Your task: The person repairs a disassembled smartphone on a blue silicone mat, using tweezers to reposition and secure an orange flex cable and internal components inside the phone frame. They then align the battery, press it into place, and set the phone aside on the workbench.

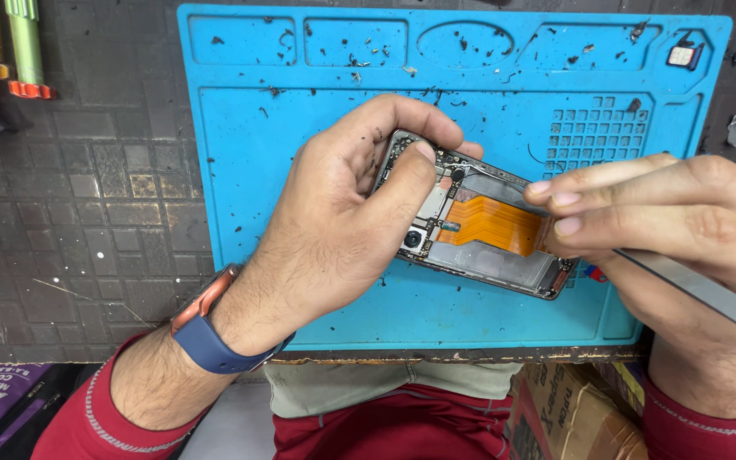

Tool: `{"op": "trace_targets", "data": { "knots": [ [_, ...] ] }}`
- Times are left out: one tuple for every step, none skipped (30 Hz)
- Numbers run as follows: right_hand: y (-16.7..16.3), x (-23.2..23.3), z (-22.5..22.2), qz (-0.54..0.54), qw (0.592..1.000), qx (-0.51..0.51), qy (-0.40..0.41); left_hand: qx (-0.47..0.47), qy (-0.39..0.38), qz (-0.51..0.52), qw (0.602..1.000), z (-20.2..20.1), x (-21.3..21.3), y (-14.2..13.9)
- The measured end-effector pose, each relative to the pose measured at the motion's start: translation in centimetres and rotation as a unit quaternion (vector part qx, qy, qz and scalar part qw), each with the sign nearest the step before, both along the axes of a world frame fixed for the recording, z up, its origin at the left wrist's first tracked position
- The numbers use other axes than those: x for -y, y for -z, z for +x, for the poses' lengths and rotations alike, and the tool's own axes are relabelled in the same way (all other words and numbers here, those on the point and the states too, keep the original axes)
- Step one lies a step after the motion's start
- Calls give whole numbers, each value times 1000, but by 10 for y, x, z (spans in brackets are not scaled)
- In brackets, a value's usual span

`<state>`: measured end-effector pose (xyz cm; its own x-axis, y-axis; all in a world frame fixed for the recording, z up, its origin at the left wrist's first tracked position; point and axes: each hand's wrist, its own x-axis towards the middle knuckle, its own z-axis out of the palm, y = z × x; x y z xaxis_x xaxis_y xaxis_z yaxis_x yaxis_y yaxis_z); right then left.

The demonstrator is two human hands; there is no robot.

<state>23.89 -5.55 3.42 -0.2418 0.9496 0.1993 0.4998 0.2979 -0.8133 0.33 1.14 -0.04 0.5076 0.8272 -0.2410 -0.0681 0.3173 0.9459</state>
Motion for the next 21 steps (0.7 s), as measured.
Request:
{"op": "trace_targets", "data": {
  "knots": [
    [4, 0, -1, -6, 1000, -2, 4, 2, 1, 3, 1000, 0, 0, 0],
    [5, 0, -1, -8, 1000, -3, 6, 3, 1, 6, 1000, 0, 0, 0],
    [6, 1, 0, -10, 1000, -4, 7, -6, 1, 10, 1000, 0, 0, -1],
    [7, 2, 0, -6, 1000, -4, 7, -15, 2, 14, 1000, 0, 0, -1],
    [7, 3, 0, -8, 1000, -9, 9, -24, 2, 18, 1000, 0, 0, -2],
    [8, 4, 0, -9, 1000, -14, 12, -29, 2, 30, 999, 0, 0, -2],
    [9, 4, -2, -17, 999, -23, 16, -34, 2, 42, 999, 0, 0, -3],
    [10, 4, -2, -17, 999, -25, 18, -39, 2, 54, 998, 0, 0, -3],
    [10, 4, -3, -16, 999, -26, 19, -46, 2, 51, 998, 1, 1, -3],
    [10, 3, -4, -9, 1000, -20, 17, -53, 2, 49, 997, 1, 1, -3],
    [9, 2, -5, 1, 1000, -16, 13, -59, 2, 46, 997, 1, 1, -3],
    [9, 0, -6, 11, 1000, -12, 8, -55, 1, 48, 997, 2, 1, -4],
    [7, -1, -7, 24, 1000, -10, 0, -52, -1, 51, 997, 2, 1, -4],
    [6, -3, -7, 34, 999, -8, -5, -49, -3, 55, 997, 2, 1, -4],
    [4, -5, -8, 44, 999, -6, -10, -48, -3, 66, 997, 2, 2, -4],
    [3, -6, -9, 49, 999, -3, -13, -47, -4, 76, 996, 2, 2, -4],
    [1, -7, -11, 50, 999, -2, -12, -46, -4, 86, 995, 2, 2, -4],
    [0, -7, -13, 50, 999, -2, -11, -54, -3, 76, 996, 2, 2, -4],
    [0, -7, -14, 46, 999, -5, -5, -63, -2, 67, 996, 2, 1, -5],
    [-1, -8, -15, 48, 999, -5, -5, -72, -1, 57, 996, 2, 1, -5],
    [-1, -8, -16, 49, 999, -5, -5, -69, -3, 64, 996, 3, 1, -6]
  ]
}}
